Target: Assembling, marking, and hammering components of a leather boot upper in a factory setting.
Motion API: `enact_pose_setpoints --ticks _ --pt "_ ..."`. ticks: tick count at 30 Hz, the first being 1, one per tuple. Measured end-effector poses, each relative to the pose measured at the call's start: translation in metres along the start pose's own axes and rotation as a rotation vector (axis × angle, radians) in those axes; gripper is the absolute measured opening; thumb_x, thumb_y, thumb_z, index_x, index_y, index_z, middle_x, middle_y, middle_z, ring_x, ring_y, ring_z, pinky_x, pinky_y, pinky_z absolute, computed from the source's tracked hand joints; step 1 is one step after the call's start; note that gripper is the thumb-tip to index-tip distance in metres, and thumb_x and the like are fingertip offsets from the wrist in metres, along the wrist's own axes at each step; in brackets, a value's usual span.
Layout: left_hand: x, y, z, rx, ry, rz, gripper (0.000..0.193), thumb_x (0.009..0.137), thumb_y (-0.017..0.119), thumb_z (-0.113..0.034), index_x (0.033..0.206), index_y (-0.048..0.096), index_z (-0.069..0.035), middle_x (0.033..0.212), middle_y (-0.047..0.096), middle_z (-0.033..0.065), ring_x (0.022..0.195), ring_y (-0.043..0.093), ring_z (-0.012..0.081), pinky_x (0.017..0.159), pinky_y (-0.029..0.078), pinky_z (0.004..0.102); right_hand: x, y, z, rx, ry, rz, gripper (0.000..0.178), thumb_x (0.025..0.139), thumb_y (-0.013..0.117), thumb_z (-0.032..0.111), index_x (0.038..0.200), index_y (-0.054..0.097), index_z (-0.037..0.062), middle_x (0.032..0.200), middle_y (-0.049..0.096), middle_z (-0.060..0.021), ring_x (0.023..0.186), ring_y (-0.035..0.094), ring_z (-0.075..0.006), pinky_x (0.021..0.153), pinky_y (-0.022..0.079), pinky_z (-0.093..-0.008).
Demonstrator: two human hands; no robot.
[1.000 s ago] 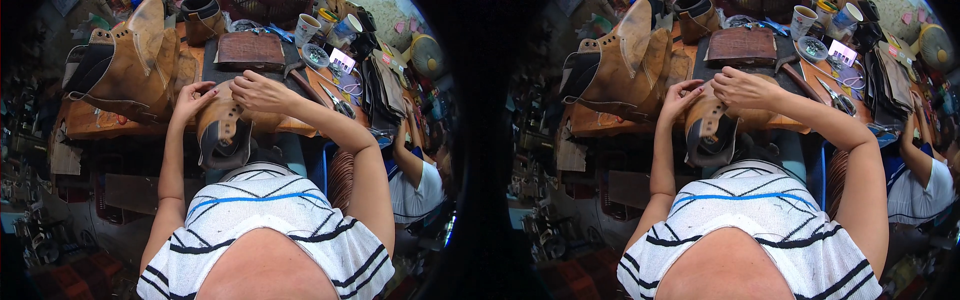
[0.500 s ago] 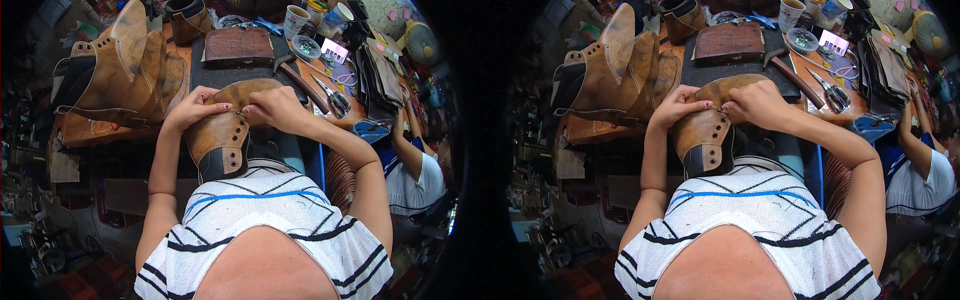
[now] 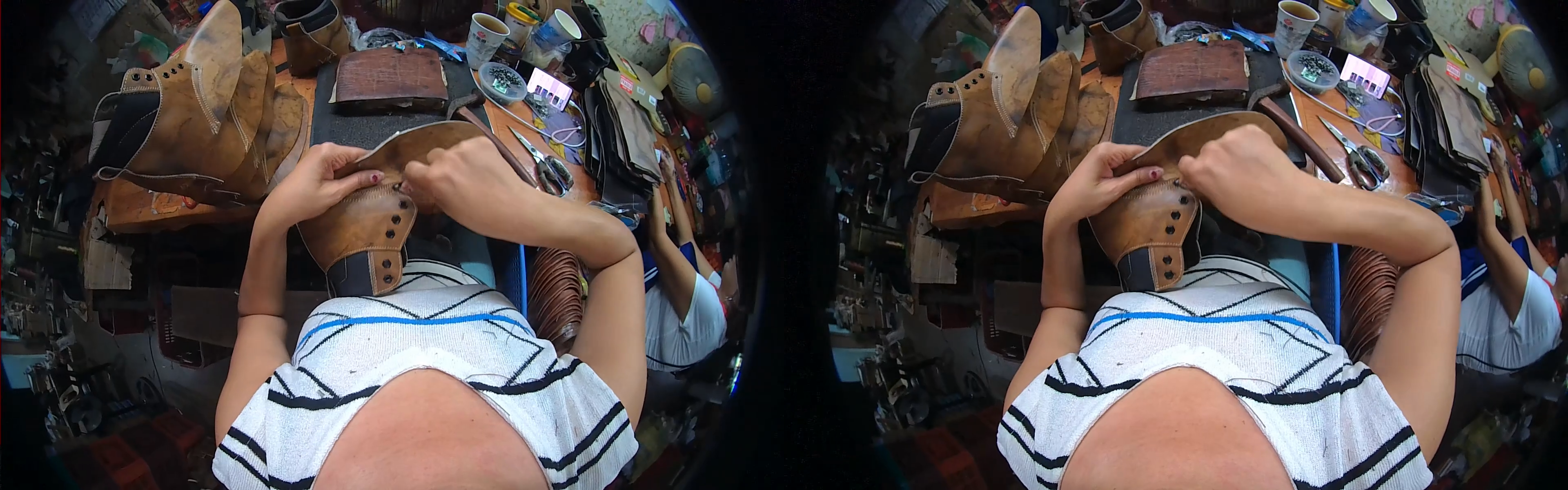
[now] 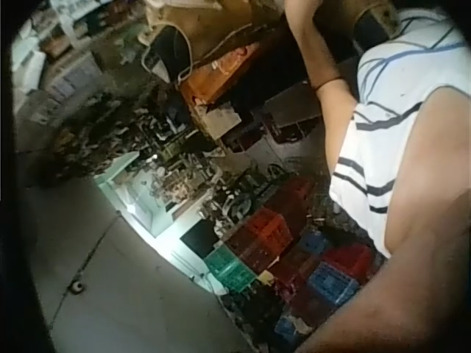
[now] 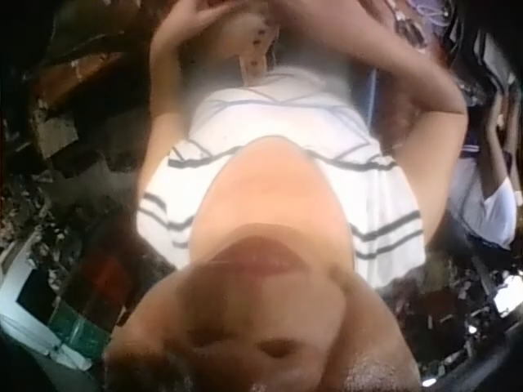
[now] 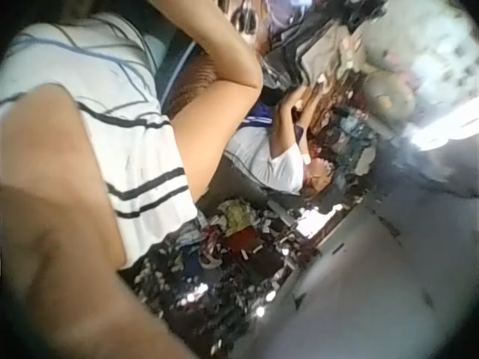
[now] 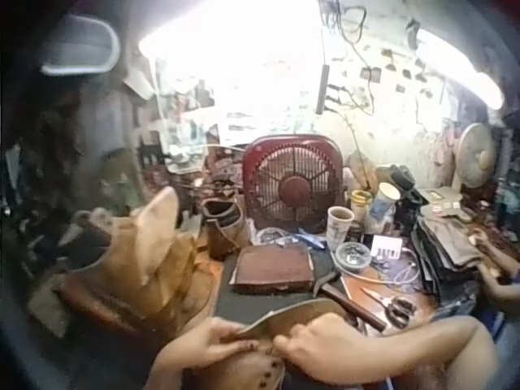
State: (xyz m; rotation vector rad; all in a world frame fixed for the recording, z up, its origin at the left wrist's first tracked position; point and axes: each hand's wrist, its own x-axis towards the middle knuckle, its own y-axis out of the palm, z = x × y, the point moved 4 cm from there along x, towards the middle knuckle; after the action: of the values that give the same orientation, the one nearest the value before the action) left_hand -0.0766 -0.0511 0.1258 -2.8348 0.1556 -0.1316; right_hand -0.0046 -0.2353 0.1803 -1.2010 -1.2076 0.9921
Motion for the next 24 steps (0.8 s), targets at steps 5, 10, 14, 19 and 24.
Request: enact_pose_setpoints --ticks 5,10,14,19,24 --pt "-0.019 0.014 -0.015 -0.019 0.036 -0.108 0.027 0.095 0.069 -0.007 0.118 0.069 0.007 0.096 0.074 0.0041 0.088 0.063 0.0053 0.079 0.052 0.0225 0.002 0.029 -0.039 0.971 0.14 0.318 0.035 0.097 0.064 0.036 0.089 0.066 0.0015 0.072 0.064 -0.0081 0.065 0.06 -0.0175 0.062 0.046 -0.0362" --pt "-0.011 0.016 -0.016 0.113 -0.024 -0.13 0.038 0.091 0.073 -0.007 0.126 0.065 0.007 0.1 0.075 0.0064 0.09 0.064 0.0065 0.08 0.053 0.0246 -0.008 0.019 -0.03 0.448 0.007 0.006 0.029 0.094 0.065 0.032 0.087 0.069 0.0042 0.074 0.068 -0.0097 0.068 0.069 -0.0242 0.06 0.048 -0.0378" --pt "-0.004 0.024 -0.022 0.096 0.059 -0.068 0.057 0.085 0.08 -0.009 0.135 0.058 0.004 0.105 0.074 0.0079 0.092 0.065 0.0079 0.082 0.054 0.0271 -0.018 0.018 -0.008 -0.102 -0.126 -0.16 0.022 0.093 0.063 0.026 0.085 0.061 0.0056 0.075 0.067 -0.017 0.07 0.07 -0.0277 0.063 0.051 -0.0399" --pt "-0.019 0.038 -0.037 0.289 -0.019 -0.108 0.073 0.078 0.084 -0.01 0.144 0.052 -0.001 0.109 0.075 0.0133 0.095 0.067 0.011 0.085 0.054 0.031 -0.021 0.04 -0.062 1.007 0.33 0.409 0.034 0.101 0.057 0.037 0.103 0.074 0.0071 0.06 0.047 0.0015 0.053 0.045 -0.0091 0.049 0.036 -0.0296" --pt "-0.036 0.012 -0.006 -0.006 0.029 -0.205 0.056 0.083 0.079 -0.004 0.135 0.059 0.004 0.104 0.075 0.0107 0.088 0.07 0.0123 0.08 0.055 0.0264 -0.059 0.044 -0.136 1.352 0.531 0.31 0.038 0.105 0.052 0.035 0.109 0.072 0.003 0.063 0.039 0.0087 0.054 0.034 -0.0023 0.047 0.025 -0.0198"
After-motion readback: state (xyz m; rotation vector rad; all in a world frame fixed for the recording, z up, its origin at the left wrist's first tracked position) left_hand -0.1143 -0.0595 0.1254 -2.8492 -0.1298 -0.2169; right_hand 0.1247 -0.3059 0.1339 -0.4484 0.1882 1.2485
